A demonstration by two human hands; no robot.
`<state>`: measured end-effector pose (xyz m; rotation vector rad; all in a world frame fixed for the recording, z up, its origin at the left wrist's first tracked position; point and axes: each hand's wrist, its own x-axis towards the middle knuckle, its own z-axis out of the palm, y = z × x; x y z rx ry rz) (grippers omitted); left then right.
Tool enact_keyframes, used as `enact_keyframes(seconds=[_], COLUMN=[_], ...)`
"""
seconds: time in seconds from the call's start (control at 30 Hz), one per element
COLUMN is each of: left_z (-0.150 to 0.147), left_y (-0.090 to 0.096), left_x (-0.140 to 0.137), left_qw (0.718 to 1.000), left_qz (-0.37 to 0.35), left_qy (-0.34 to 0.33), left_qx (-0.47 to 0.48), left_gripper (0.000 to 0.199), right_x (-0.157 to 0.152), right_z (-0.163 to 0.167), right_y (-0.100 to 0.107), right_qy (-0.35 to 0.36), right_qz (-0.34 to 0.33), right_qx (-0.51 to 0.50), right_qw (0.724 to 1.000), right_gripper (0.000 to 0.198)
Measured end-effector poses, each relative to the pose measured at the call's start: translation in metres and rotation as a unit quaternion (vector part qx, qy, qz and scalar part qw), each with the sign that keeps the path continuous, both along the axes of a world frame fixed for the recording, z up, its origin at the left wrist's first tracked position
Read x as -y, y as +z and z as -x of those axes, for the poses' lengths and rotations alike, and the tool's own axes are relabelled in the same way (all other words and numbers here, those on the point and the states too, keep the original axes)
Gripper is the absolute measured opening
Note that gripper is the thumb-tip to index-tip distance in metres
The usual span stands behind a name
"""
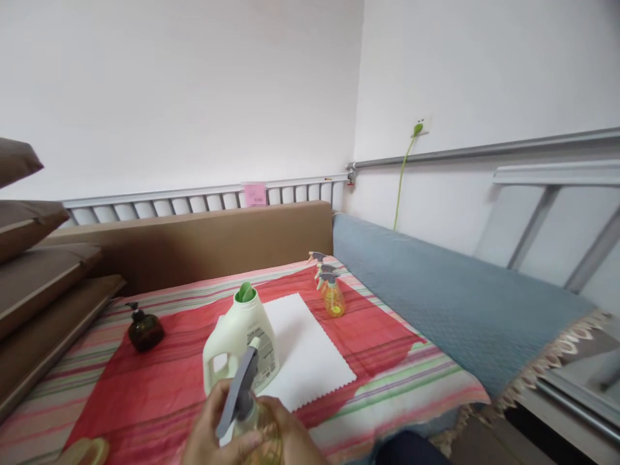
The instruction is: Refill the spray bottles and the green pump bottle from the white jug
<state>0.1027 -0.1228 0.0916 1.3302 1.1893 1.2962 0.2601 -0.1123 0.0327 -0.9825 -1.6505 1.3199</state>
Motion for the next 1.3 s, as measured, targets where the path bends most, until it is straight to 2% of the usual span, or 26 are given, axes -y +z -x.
enact_keyframes(seconds=[0.1, 0.2, 0.27, 0.33, 0.4, 0.43, 0.5, 0.57, 0.73, 0.83, 0.93, 1.1, 1.23, 1.3], left_z=[-0.004, -0.004, 0.0, 0.003, 0.006, 0.006, 0.005, 0.002, -0.004, 0.0, 0.007, 0.005, -0.001, -0.001], left_y=[0.001, 0.006, 0.009, 0.012, 0.013, 0.014, 0.014, 0.015, 0.022, 0.032, 0.045, 0.062, 0.064, 0.064], left_x=[0.007, 0.009, 0.01, 0.012, 0.015, 0.016, 0.016, 0.015, 0.013, 0.013, 0.015, 0.024, 0.031, 0.032], left_qw=[0.998, 0.997, 0.998, 0.995, 0.988, 0.986, 0.992, 0.997, 0.994, 0.996, 0.99, 0.973, 0.948, 0.955], left_qz=[0.026, 0.02, -0.007, 0.001, 0.027, 0.033, 0.024, 0.0, -0.011, -0.007, -0.064, -0.162, -0.274, -0.271], left_qy=[-0.045, -0.074, -0.07, -0.097, -0.148, -0.153, -0.116, -0.066, -0.074, -0.004, 0.062, 0.126, 0.127, 0.096], left_qx=[0.035, 0.01, 0.001, 0.021, 0.045, 0.049, 0.041, 0.038, 0.077, 0.094, 0.108, 0.107, 0.1, 0.072], left_gripper=[0.044, 0.032, 0.038, 0.05, 0.049, 0.044, 0.035, 0.035, 0.031, 0.025, 0.018, 0.012, 0.007, 0.007], right_x=[0.007, 0.014, 0.017, 0.018, 0.017, 0.017, 0.017, 0.017, 0.018, 0.019, 0.019, 0.019, 0.018, 0.018], right_z=[0.006, 0.015, 0.019, 0.021, 0.021, 0.021, 0.019, 0.018, 0.016, 0.014, 0.012, 0.007, 0.005, 0.005], right_y=[0.009, 0.022, 0.028, 0.028, 0.025, 0.023, 0.022, 0.025, 0.031, 0.025, 0.019, 0.021, 0.024, 0.024], right_qy=[0.027, 0.068, 0.077, 0.062, 0.051, 0.05, 0.043, 0.032, 0.048, 0.024, -0.002, -0.003, 0.008, 0.006], right_qz=[-0.004, 0.006, -0.006, -0.026, -0.036, -0.037, -0.04, -0.041, -0.036, -0.021, -0.007, -0.024, -0.051, -0.058], right_qx=[-0.029, -0.097, -0.104, -0.076, -0.06, -0.057, -0.043, -0.023, -0.022, -0.006, 0.02, 0.032, 0.04, 0.035], right_qw=[0.999, 0.993, 0.992, 0.995, 0.996, 0.996, 0.997, 0.998, 0.998, 0.999, 1.0, 0.999, 0.998, 0.998], right_gripper=[0.085, 0.081, 0.07, 0.065, 0.068, 0.072, 0.076, 0.074, 0.065, 0.069, 0.072, 0.072, 0.068, 0.067])
